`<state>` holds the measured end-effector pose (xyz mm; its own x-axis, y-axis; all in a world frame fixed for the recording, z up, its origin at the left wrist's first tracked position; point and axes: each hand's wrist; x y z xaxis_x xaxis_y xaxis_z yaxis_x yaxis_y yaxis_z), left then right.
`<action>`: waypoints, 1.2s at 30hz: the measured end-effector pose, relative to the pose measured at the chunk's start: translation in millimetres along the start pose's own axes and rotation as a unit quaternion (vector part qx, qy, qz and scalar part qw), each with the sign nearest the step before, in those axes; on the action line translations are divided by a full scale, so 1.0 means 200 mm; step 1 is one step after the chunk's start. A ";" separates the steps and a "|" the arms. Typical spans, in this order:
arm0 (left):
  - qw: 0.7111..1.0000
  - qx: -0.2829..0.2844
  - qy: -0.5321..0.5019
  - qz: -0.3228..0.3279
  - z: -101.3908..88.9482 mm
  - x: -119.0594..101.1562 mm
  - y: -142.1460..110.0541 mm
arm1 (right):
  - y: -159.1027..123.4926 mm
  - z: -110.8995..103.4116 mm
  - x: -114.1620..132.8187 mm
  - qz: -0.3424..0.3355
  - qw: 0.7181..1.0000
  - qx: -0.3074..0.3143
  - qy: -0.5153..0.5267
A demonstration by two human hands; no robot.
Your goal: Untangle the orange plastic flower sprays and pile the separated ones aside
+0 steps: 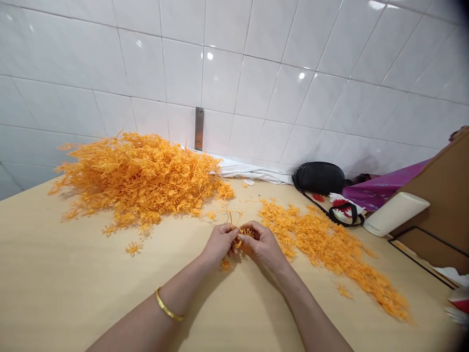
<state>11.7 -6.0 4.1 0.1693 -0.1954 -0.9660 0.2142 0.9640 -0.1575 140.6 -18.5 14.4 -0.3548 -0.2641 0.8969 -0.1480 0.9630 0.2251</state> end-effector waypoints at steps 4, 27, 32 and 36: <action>1.000 0.004 -0.003 -0.012 0.00 -0.01 0.00 | 0.01 0.02 -0.01 -0.039 0.997 -0.020 -0.057; 0.987 0.020 -0.152 -0.040 -0.03 -0.03 0.02 | -0.01 -0.05 0.05 -0.043 0.991 -0.129 -0.003; 0.988 0.015 -0.153 -0.017 -0.01 0.00 0.03 | -0.05 0.05 0.10 -0.135 0.972 0.003 -0.191; 0.992 0.030 -0.123 -0.017 -0.01 0.00 0.02 | -0.04 0.04 0.07 -0.155 0.934 -0.018 -0.320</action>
<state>10.1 -2.2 3.9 0.3890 -0.2720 -0.8802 0.2794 0.9453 -0.1686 128.7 -30.0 21.3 -0.7816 -0.4970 0.3768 -0.3079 0.8329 0.4599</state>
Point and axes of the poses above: each hand's wrist, its own y-axis towards the middle knuckle, its own z-axis out of the palm, x = y × z, and after that the axes turned 1 degree about -y, right-handed
